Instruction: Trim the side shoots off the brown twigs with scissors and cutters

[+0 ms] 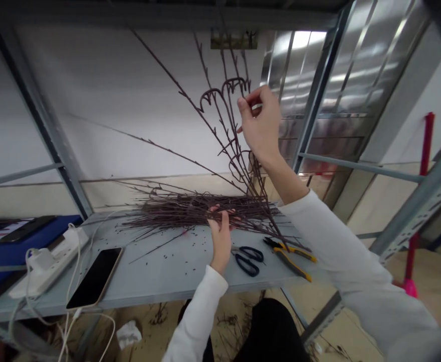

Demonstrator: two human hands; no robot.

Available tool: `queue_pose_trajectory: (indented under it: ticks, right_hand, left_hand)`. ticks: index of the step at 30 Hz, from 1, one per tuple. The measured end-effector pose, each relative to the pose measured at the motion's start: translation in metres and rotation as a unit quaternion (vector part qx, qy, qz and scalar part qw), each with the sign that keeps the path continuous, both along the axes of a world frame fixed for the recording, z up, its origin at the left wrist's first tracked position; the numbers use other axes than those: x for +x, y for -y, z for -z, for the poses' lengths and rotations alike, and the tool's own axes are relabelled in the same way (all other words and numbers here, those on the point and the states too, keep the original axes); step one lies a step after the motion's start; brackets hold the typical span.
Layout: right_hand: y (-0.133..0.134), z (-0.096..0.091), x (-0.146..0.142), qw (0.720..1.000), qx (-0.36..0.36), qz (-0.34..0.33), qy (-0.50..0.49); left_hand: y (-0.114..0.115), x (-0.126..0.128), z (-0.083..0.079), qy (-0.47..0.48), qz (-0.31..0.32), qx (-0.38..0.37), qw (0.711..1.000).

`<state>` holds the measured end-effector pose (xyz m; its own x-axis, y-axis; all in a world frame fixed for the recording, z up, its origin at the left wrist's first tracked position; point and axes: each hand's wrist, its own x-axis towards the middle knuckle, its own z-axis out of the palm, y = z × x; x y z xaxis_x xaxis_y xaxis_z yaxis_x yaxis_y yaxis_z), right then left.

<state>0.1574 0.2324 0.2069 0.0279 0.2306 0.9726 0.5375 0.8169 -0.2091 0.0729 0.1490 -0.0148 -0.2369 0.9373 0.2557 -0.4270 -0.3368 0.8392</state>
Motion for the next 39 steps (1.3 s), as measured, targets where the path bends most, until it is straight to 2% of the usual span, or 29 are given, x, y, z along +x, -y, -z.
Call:
queue_pose_trajectory:
  ticks: [2, 4, 7, 9, 11, 15, 17, 19, 22, 25, 28, 30, 32, 35, 39]
  right_hand:
    - [0.008, -0.006, 0.0, 1.0, -0.012, -0.007, 0.005]
    - [0.018, -0.004, 0.0, 0.998, -0.03, -0.037, 0.034]
    - [0.037, 0.017, 0.004, 0.989, -0.085, -0.09, 0.084]
    - [0.054, 0.042, 0.011, 0.972, -0.168, -0.116, 0.118]
    - [0.071, 0.074, 0.02, 0.94, -0.268, -0.142, 0.158]
    - [0.101, 0.137, 0.042, 0.838, -0.424, -0.192, 0.286]
    - [0.114, 0.164, 0.047, 0.811, -0.472, -0.2, 0.283]
    - [0.127, 0.188, 0.047, 0.796, -0.508, -0.219, 0.245]
    - [0.142, 0.219, 0.038, 0.787, -0.535, -0.258, 0.165]
    - [0.158, 0.244, 0.022, 0.783, -0.535, -0.313, 0.053]
    - [0.176, 0.261, 0.006, 0.774, -0.536, -0.333, -0.051]
    - [0.187, 0.27, -0.003, 0.761, -0.545, -0.342, -0.082]
    - [0.193, 0.277, -0.01, 0.755, -0.55, -0.352, -0.062]
    - [0.193, 0.283, -0.018, 0.773, -0.541, -0.33, -0.037]
    - [0.183, 0.286, -0.03, 0.796, -0.525, -0.284, -0.101]
  left_hand:
    - [0.001, -0.002, -0.009, -0.032, -0.025, 0.025, 0.999]
    - [0.004, -0.007, -0.019, -0.073, -0.033, 0.05, 0.996]
    - [0.01, -0.015, -0.031, -0.131, -0.036, 0.074, 0.988]
    - [0.013, -0.023, -0.036, -0.155, -0.034, 0.078, 0.984]
    - [0.017, -0.032, -0.041, -0.174, -0.041, 0.086, 0.98]
    - [0.023, -0.055, -0.055, -0.24, -0.098, 0.132, 0.957]
    - [0.026, -0.065, -0.061, -0.238, -0.061, 0.115, 0.963]
    - [0.028, -0.073, -0.065, -0.222, -0.005, 0.088, 0.971]
    - [0.03, -0.079, -0.066, -0.219, 0.028, 0.081, 0.972]
    - [0.031, -0.078, -0.065, -0.213, 0.008, 0.078, 0.974]
    - [0.034, -0.075, -0.061, -0.194, -0.023, 0.08, 0.978]
    - [0.035, -0.071, -0.057, -0.178, -0.019, 0.075, 0.981]
    - [0.035, -0.068, -0.052, -0.167, -0.008, 0.064, 0.984]
    - [0.032, -0.064, -0.044, -0.157, 0.001, 0.051, 0.986]
    - [0.026, -0.063, -0.035, -0.134, 0.007, 0.042, 0.99]
